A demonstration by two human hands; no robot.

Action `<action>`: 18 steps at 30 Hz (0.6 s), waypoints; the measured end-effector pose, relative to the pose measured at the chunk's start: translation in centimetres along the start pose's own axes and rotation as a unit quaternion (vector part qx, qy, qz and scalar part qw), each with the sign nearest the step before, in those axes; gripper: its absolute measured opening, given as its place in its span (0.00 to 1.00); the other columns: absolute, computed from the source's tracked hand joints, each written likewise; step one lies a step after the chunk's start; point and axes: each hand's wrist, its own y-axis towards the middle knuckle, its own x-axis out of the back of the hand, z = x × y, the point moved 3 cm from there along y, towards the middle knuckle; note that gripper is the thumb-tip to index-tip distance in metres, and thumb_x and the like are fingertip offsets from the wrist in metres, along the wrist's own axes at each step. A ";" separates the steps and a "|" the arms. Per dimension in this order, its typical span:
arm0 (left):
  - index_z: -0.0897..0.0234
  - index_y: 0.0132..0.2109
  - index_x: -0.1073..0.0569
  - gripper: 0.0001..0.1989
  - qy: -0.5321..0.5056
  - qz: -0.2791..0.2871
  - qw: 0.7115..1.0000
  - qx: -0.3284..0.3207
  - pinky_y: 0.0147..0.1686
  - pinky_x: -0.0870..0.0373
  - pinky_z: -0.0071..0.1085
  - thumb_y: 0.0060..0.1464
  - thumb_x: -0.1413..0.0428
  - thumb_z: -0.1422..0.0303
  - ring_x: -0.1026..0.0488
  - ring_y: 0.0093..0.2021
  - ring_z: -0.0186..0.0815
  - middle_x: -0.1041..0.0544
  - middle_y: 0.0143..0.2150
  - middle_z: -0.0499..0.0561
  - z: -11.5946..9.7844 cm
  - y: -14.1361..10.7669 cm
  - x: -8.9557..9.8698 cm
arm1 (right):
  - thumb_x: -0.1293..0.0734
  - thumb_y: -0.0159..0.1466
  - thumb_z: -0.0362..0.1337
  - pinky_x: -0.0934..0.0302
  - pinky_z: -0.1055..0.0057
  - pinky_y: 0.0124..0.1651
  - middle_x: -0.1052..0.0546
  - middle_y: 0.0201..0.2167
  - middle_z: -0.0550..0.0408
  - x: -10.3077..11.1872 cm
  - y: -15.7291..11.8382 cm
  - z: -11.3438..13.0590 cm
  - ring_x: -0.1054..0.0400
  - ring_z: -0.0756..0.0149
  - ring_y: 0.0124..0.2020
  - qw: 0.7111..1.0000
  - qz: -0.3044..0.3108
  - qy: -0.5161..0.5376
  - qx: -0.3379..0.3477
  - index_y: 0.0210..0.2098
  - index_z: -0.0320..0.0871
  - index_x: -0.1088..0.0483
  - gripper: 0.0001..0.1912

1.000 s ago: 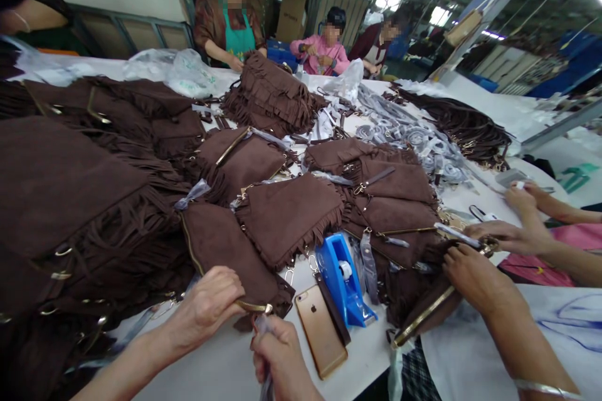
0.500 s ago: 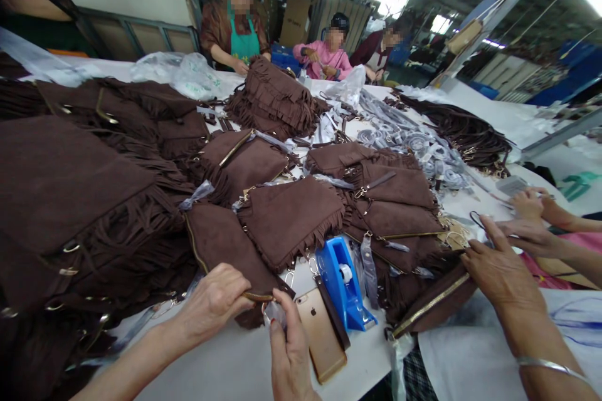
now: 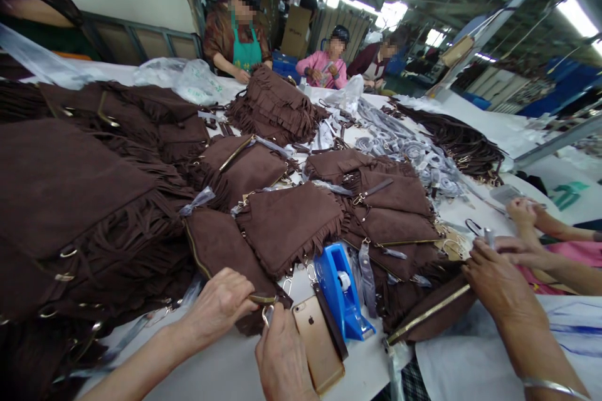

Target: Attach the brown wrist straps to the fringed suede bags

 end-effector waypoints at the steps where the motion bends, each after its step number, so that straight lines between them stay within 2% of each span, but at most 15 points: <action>1: 0.64 0.24 0.37 0.12 0.001 -0.003 1.000 -0.001 0.27 0.45 0.31 0.53 0.46 0.69 0.36 0.23 0.35 0.32 0.21 0.46 0.0 0.0 -0.1 | 0.53 0.64 0.29 0.38 0.72 0.19 0.28 0.21 0.49 0.0 0.1 0.0 0.31 0.63 0.19 1.000 -0.002 -0.008 -0.005 0.41 0.37 0.40 0.13; 4: 0.64 0.24 0.37 0.11 -0.007 -0.022 1.000 -0.011 0.27 0.45 0.31 0.54 0.47 0.70 0.37 0.23 0.35 0.33 0.21 0.46 0.0 -0.2 -0.2 | 0.51 0.62 0.27 0.42 0.72 0.17 0.30 0.17 0.54 -0.1 0.4 -0.2 0.33 0.64 0.16 1.000 0.013 0.006 -0.014 0.35 0.41 0.41 0.10; 7: 0.64 0.24 0.38 0.13 -0.022 -0.062 0.998 -0.020 0.27 0.46 0.31 0.56 0.50 0.70 0.39 0.23 0.35 0.34 0.21 0.46 0.0 -0.6 -0.2 | 0.49 0.61 0.28 0.40 0.72 0.20 0.28 0.20 0.52 -0.5 0.4 -0.8 0.31 0.63 0.18 0.999 0.025 0.043 -0.018 0.38 0.40 0.41 0.09; 10: 0.64 0.24 0.39 0.15 -0.043 -0.087 0.995 -0.030 0.27 0.46 0.30 0.59 0.54 0.69 0.40 0.24 0.33 0.35 0.21 0.46 -0.2 -1.2 0.2 | 0.48 0.63 0.33 0.39 0.70 0.24 0.26 0.24 0.50 -1.3 -0.4 -1.5 0.29 0.61 0.24 0.986 0.054 0.132 -0.088 0.41 0.41 0.39 0.10; 11: 0.64 0.24 0.39 0.15 -0.054 -0.083 0.994 -0.037 0.27 0.46 0.30 0.59 0.55 0.69 0.40 0.24 0.33 0.35 0.21 0.46 -0.4 -1.4 0.3 | 0.46 0.63 0.35 0.39 0.70 0.25 0.26 0.24 0.51 -1.8 -0.7 -1.7 0.30 0.60 0.24 0.969 0.081 0.194 -0.127 0.41 0.42 0.38 0.10; 13: 0.65 0.24 0.39 0.16 -0.077 -0.065 0.993 -0.055 0.28 0.46 0.30 0.60 0.57 0.70 0.40 0.25 0.32 0.35 0.22 0.46 -0.7 -2.0 0.6 | 0.44 0.62 0.39 0.39 0.69 0.26 0.27 0.24 0.54 -2.6 -1.3 -1.5 0.31 0.61 0.25 0.919 0.129 0.321 -0.190 0.41 0.45 0.36 0.10; 15: 0.65 0.24 0.39 0.17 -0.090 -0.047 0.993 -0.069 0.28 0.46 0.30 0.61 0.59 0.71 0.41 0.24 0.31 0.35 0.21 0.46 -1.0 -2.6 0.9 | 0.43 0.62 0.42 0.39 0.69 0.26 0.28 0.25 0.56 -3.1 -1.6 -0.9 0.32 0.63 0.25 0.875 0.141 0.404 -0.227 0.40 0.47 0.36 0.10; 18: 0.65 0.24 0.39 0.17 -0.084 -0.036 0.994 -0.059 0.27 0.46 0.30 0.61 0.59 0.70 0.41 0.24 0.31 0.35 0.22 0.46 -0.9 -3.2 1.0 | 0.41 0.62 0.47 0.38 0.70 0.29 0.29 0.27 0.57 -3.4 -1.2 -0.2 0.34 0.69 0.26 0.842 0.138 0.458 -0.250 0.39 0.44 0.35 0.14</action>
